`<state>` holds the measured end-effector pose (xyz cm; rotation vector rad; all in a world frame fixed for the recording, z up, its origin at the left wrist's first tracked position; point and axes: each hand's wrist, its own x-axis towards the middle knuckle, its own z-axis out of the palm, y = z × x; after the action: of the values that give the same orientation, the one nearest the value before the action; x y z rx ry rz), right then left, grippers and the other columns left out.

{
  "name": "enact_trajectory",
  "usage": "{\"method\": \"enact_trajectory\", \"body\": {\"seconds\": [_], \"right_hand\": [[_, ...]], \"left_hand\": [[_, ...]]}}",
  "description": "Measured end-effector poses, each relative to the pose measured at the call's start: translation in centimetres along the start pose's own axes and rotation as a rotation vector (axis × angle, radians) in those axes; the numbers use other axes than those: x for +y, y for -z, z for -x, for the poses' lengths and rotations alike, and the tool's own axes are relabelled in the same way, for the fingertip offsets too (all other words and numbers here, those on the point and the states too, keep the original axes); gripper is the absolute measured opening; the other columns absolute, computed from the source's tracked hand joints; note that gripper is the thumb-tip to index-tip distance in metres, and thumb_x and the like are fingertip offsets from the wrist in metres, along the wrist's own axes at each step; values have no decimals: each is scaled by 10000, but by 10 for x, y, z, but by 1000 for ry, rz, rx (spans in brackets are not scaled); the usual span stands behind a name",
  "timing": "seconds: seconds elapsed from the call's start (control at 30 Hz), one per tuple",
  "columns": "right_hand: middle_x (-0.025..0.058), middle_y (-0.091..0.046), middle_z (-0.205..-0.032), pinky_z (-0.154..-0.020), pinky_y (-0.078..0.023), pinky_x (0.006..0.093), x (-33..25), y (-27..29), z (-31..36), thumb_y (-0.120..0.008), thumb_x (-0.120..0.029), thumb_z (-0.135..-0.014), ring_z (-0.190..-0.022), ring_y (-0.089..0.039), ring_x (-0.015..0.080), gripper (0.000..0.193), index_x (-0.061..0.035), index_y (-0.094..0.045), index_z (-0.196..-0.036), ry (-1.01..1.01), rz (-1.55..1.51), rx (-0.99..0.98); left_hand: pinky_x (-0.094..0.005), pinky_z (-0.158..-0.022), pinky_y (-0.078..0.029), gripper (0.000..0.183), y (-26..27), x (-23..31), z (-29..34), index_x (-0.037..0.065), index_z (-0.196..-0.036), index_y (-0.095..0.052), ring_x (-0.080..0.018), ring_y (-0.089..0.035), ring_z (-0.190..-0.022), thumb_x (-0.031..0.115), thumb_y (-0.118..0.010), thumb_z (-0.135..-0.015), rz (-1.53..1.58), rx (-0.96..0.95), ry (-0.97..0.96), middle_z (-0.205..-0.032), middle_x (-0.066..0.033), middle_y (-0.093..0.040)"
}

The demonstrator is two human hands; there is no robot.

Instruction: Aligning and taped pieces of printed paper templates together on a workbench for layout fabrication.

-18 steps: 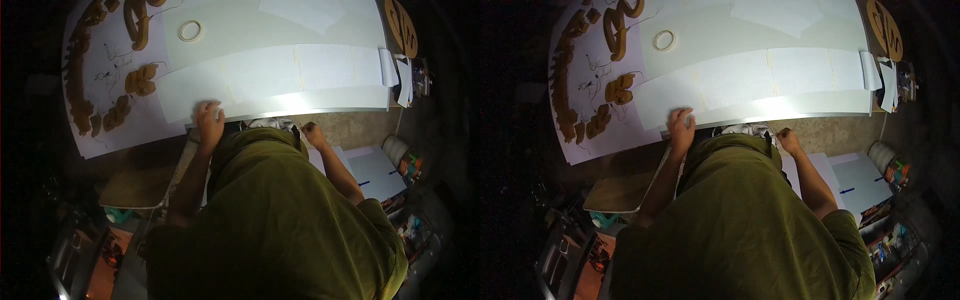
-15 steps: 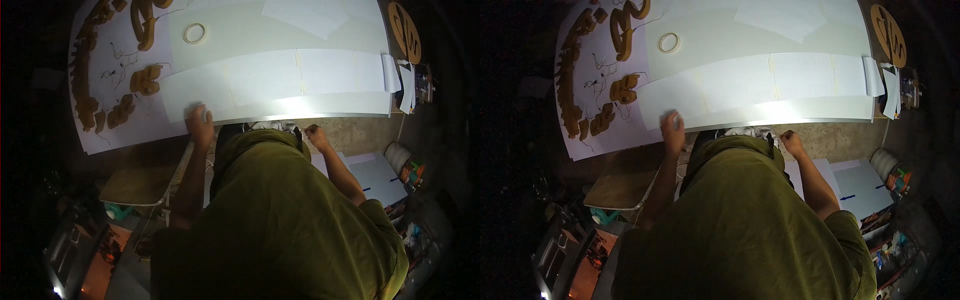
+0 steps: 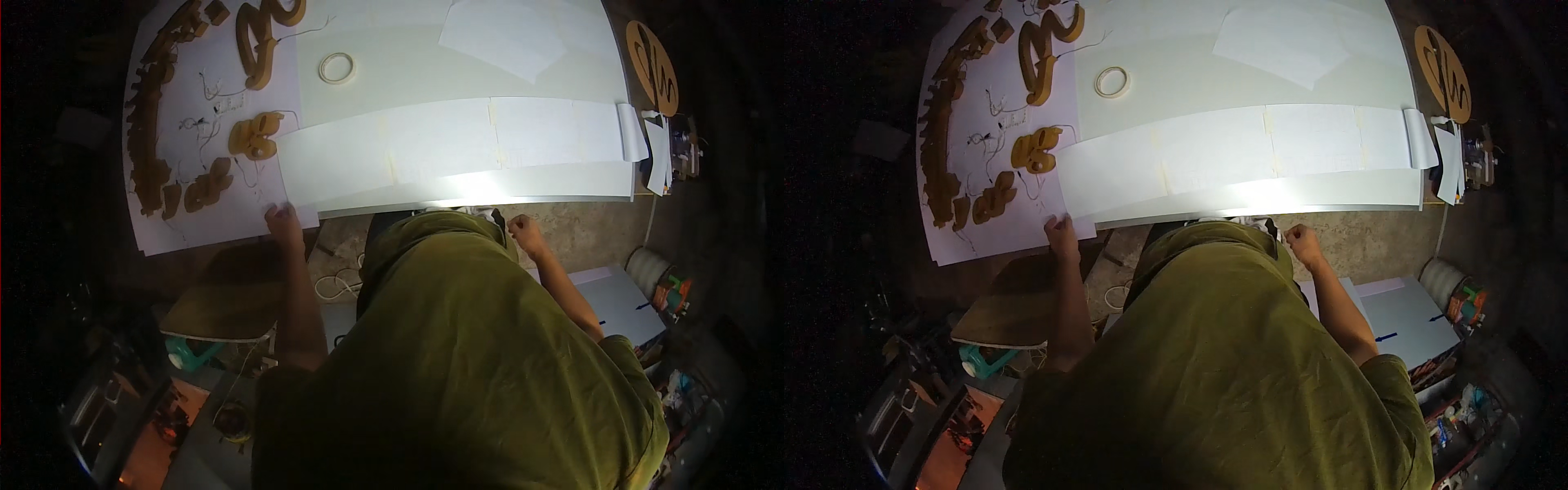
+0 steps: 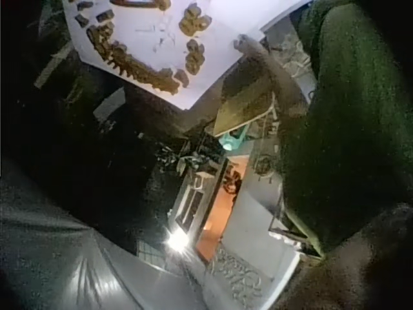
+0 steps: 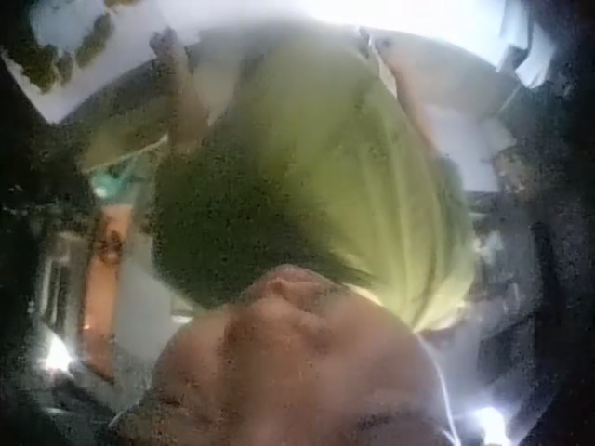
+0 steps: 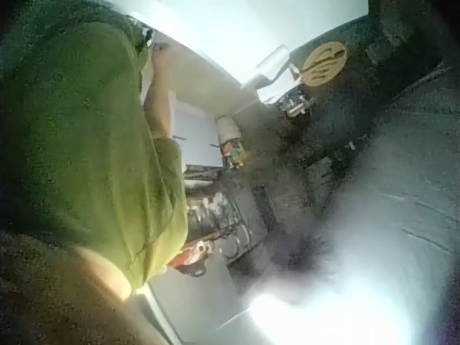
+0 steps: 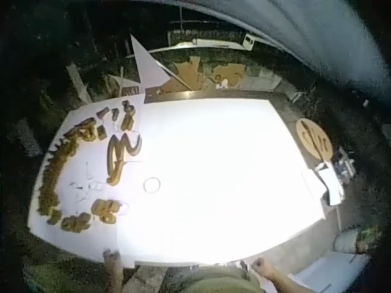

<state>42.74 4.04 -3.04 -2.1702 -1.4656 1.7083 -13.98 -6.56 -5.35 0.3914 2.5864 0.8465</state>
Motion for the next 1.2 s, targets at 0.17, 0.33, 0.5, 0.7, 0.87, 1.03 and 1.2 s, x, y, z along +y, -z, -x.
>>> {"method": "enact_trajectory", "body": {"seconds": [0.17, 0.33, 0.5, 0.7, 0.87, 1.03, 1.2], "right_hand": [[100, -673, -798, -665, -491, 320, 13, -9, 24, -665, -191, -904, -713, -604, 165, 236, 41, -650, -941, 172, 196, 40], [123, -682, -821, -693, -500, 348, -3, -15, 35, -659, -226, -910, -736, -619, 202, 271, 42, -648, -952, 80, 183, 16], [147, -688, -841, -710, -505, 367, -11, -23, 37, -656, -239, -909, -760, -635, 239, 295, 47, -643, -978, 53, 196, 26], [175, -696, -868, -728, -512, 385, -16, -24, 36, -664, -262, -908, -780, -654, 280, 314, 31, -650, -1019, 123, 293, 37], [183, -699, -864, -727, -517, 396, -9, -29, 32, -680, -277, -901, -780, -659, 288, 316, 23, -664, -998, 115, 266, 61], [134, -696, -852, -700, -525, 351, -15, -37, 38, -663, -212, -913, -757, -652, 208, 270, 43, -651, -1000, 147, 319, 92], [168, -700, -909, -767, -527, 398, -26, -41, 48, -676, -255, -900, -859, -665, 276, 307, 31, -655, -1009, 97, 293, 117]], "left_hand": [[-403, -867, -513, 540, -3, 22, -2, -42, -1253, -513, -308, -616, -992, 249, -745, -861, 64, -52, -64, -1079, -182, -616], [-437, -915, -479, 645, -1, 34, 2, -15, -1228, -539, -324, -603, -1019, 301, -824, -743, -252, -63, -149, -1065, -158, -637], [-455, -932, -463, 575, -13, 21, 2, 31, -1165, -587, -355, -584, -1071, 276, -828, -705, -352, -37, -260, -1066, -150, -647], [-431, -872, -486, 362, -17, 19, -2, 32, -978, -671, -339, -620, -981, 280, -796, -746, -260, -49, -175, -979, -130, -669], [-428, -745, -495, 278, -16, 4, -15, 23, -947, -661, -307, -639, -840, 248, -754, -811, -120, -51, -348, -876, -138, -672], [-393, -764, -504, 182, 1, 17, -13, -8, -956, -652, -290, -650, -836, 154, -692, -884, 65, -97, -322, -907, -164, -675], [-381, -875, -511, 317, -7, 7, -24, -81, -1135, -568, -312, -639, -956, 73, -676, -880, 124, -55, -333, -1070, -221, -638]]}}
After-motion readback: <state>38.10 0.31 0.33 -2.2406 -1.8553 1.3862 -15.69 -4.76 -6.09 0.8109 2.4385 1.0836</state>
